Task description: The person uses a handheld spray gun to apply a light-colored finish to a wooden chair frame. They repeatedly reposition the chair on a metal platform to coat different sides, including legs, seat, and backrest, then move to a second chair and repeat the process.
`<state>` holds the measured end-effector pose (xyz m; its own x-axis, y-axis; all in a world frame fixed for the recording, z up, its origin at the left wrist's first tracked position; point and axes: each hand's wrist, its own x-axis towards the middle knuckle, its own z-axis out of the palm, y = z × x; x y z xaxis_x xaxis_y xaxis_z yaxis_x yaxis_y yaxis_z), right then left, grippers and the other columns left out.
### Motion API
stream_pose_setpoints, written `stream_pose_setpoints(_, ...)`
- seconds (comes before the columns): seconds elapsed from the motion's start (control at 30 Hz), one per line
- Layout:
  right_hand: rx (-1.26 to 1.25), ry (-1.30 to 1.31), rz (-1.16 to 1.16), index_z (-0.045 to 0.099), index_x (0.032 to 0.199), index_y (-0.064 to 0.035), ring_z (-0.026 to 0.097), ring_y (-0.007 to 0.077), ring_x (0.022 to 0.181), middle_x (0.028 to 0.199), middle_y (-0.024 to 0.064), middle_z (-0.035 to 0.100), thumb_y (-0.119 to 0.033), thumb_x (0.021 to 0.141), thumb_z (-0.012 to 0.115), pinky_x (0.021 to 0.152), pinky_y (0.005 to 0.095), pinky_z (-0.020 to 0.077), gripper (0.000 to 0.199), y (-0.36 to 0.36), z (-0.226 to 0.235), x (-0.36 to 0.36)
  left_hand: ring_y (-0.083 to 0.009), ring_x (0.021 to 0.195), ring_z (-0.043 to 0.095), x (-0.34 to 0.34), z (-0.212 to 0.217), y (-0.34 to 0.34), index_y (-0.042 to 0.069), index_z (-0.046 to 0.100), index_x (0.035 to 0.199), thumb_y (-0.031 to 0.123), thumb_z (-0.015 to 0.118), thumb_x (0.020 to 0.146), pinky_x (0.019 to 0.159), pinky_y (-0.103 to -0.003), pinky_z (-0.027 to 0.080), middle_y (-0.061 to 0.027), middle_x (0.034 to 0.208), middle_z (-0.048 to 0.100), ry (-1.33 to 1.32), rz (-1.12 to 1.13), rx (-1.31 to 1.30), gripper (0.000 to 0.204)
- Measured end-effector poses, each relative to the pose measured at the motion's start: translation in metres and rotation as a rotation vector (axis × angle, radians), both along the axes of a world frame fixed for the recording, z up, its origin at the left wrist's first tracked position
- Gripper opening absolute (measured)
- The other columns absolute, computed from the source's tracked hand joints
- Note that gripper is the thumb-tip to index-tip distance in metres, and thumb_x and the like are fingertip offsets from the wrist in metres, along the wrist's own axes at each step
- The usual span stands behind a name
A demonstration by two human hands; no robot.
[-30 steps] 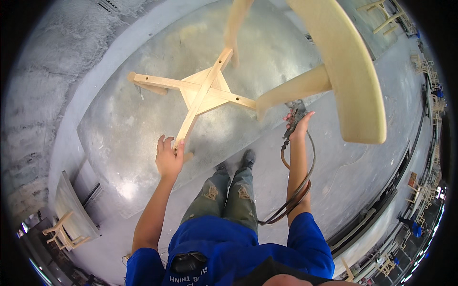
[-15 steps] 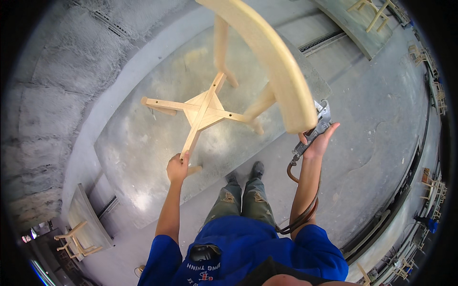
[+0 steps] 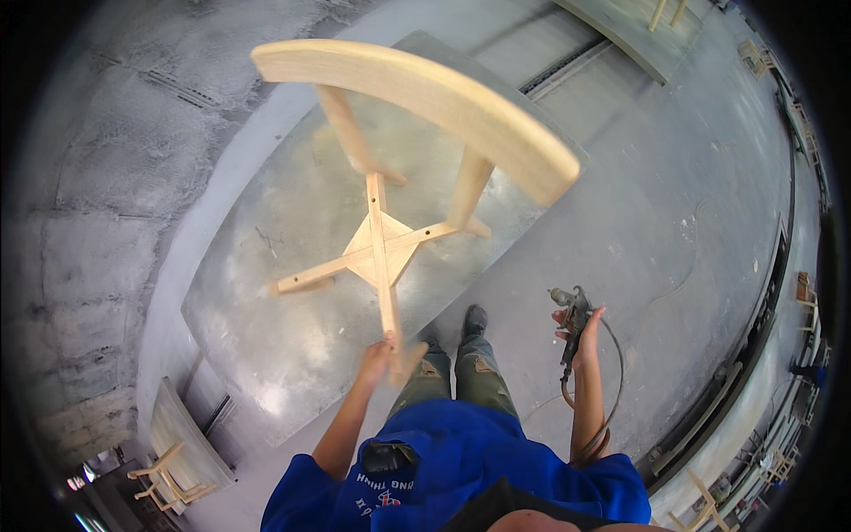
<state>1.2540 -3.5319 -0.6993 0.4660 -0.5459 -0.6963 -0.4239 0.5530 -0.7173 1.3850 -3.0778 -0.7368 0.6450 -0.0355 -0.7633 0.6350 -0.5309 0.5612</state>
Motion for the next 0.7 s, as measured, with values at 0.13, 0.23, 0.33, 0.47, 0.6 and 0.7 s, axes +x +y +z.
stream_pose_setpoints(0.13,0.085,-0.06,0.017,0.06,0.12,-0.0044,0.07,0.0196,0.09,0.09,0.0066,0.071,-0.08,0.096,0.019,0.059,0.0299,0.0434,0.089,-0.01,0.006,-0.038,-0.022,0.102,0.065,-0.012,-0.007,-0.098,-0.006,0.067,0.119,0.048,0.058,0.102,0.092,-0.036,0.05,-0.0127,0.112,0.07,0.148,0.07,-0.352,0.057)
stream_pose_setpoints(0.23,-0.035,-0.015,0.032,0.06,0.123,-0.0037,0.067,0.0164,0.084,0.091,0.0069,0.07,-0.075,0.1,0.02,0.057,0.0284,0.0422,0.084,-0.013,0.018,-0.044,-0.0233,0.108,0.064,-0.013,-0.005,-0.188,-0.007,0.061,0.129,0.05,0.057,0.102,0.1,-0.035,0.047,-0.0149,0.12,0.067,0.177,0.089,-0.434,0.063)
stream_pose_setpoints(0.33,-0.22,0.032,0.025,0.062,0.115,-0.004,0.066,0.0135,0.078,0.087,0.005,0.069,-0.079,0.097,0.022,0.053,0.0259,0.039,0.087,-0.012,0.034,-0.029,-0.0145,0.114,0.057,0.006,0.0,-0.281,-0.005,0.063,0.125,0.053,0.055,0.103,0.1,-0.029,0.044,-0.0096,0.12,0.065,0.196,0.359,-0.518,0.062)
stream_pose_setpoints(0.47,-0.377,-0.023,0.043,0.064,0.114,-0.0028,0.063,0.0118,0.074,0.085,0.0035,0.067,-0.08,0.096,0.025,0.052,0.0245,0.0367,0.088,-0.035,0.068,-0.017,-0.0202,0.123,0.056,0.044,0.011,-0.378,-0.004,0.057,0.131,0.059,0.047,0.103,0.109,-0.034,0.04,-0.0125,0.126,0.062,0.232,0.393,-0.521,0.07)
stream_pose_setpoints(0.6,-0.475,-0.074,0.019,0.063,0.117,-0.0015,0.062,0.0111,0.074,0.085,0.0043,0.067,-0.081,0.095,0.025,0.051,0.0241,0.0358,0.091,-0.053,0.09,-0.007,-0.023,0.128,0.056,0.102,0.005,-0.436,-0.003,0.056,0.132,0.064,0.042,0.102,0.114,-0.037,0.037,-0.0145,0.129,0.062,0.174,0.52,-0.613,0.075)
stream_pose_setpoints(0.7,-0.479,-0.098,-0.009,0.063,0.118,-0.0009,0.063,0.0116,0.074,0.086,0.0047,0.067,-0.085,0.092,0.024,0.05,0.0234,0.035,0.096,-0.052,0.103,0.001,-0.027,0.13,0.055,0.163,-0.012,-0.444,-0.003,0.052,0.137,0.064,0.042,0.101,0.115,-0.038,0.037,-0.0165,0.136,0.059,0.067,0.632,-0.63,0.077)
